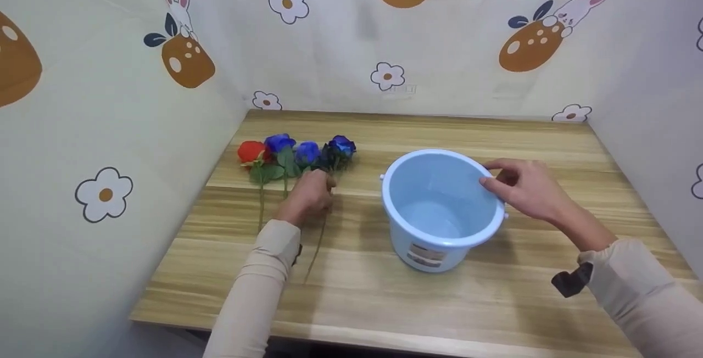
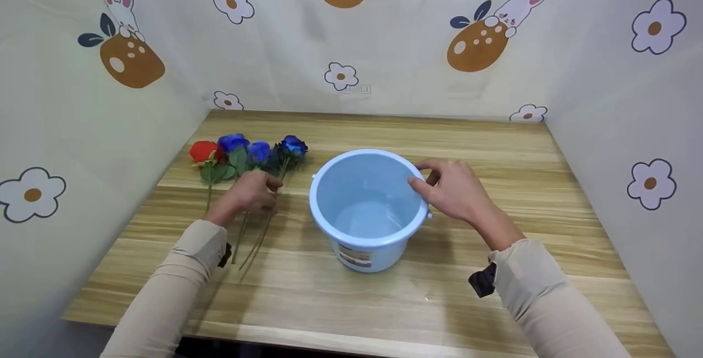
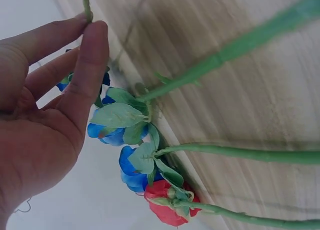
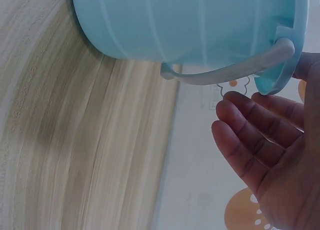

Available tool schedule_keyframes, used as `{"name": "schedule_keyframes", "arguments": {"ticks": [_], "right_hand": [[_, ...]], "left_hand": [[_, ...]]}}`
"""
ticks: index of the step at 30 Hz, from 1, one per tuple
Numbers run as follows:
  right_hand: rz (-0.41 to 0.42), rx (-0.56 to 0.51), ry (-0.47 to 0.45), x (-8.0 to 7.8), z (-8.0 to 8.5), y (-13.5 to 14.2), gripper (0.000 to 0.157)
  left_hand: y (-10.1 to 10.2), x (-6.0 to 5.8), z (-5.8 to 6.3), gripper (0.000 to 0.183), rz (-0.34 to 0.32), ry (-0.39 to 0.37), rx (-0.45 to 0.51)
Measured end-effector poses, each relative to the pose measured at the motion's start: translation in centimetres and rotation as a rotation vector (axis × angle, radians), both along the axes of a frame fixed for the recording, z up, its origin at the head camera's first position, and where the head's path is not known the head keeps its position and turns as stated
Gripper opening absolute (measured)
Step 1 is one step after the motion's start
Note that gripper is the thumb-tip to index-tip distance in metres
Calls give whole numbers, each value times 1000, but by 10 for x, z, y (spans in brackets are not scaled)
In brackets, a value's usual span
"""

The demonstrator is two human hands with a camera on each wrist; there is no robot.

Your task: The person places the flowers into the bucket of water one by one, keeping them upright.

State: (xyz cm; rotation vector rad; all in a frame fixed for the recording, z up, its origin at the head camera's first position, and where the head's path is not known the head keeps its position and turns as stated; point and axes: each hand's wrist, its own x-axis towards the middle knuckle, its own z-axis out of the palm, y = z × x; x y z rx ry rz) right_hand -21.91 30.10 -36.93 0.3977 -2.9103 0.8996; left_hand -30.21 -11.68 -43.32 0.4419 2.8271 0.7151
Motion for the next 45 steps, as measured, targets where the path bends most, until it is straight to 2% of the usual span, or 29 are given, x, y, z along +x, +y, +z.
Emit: {"name": "schedule_keyframes", "arguments": {"ticks": [4,7,12,19,25,31,36,45], "right_hand": [[3,1,-26,1,-1,1,45],[5,1,-32,1,0,0,46],[6,2,-13,1,3,-1,47],[16,-16,4,0,5,-3,47],[16,-15,-1,0,4,-2,47],[16,-26,-4,1,2,-2,47],[13,-20,-19,1,1,-2,48],[15,-19,-14,3,1,-3,50]], "left_hand": [[3,-1,5,49,11,-39,93],[6,-3,10,52,18,-40,163],[15,-3,23,52,33,-3,250],[23,-1,42,53,102,-60,420],[23,1,56,55,123,-25,485],[26,6,70,56,153,-50,663],[33,10,82,57,122,-47,810],[43,20,97,48,52,-39,974]]}}
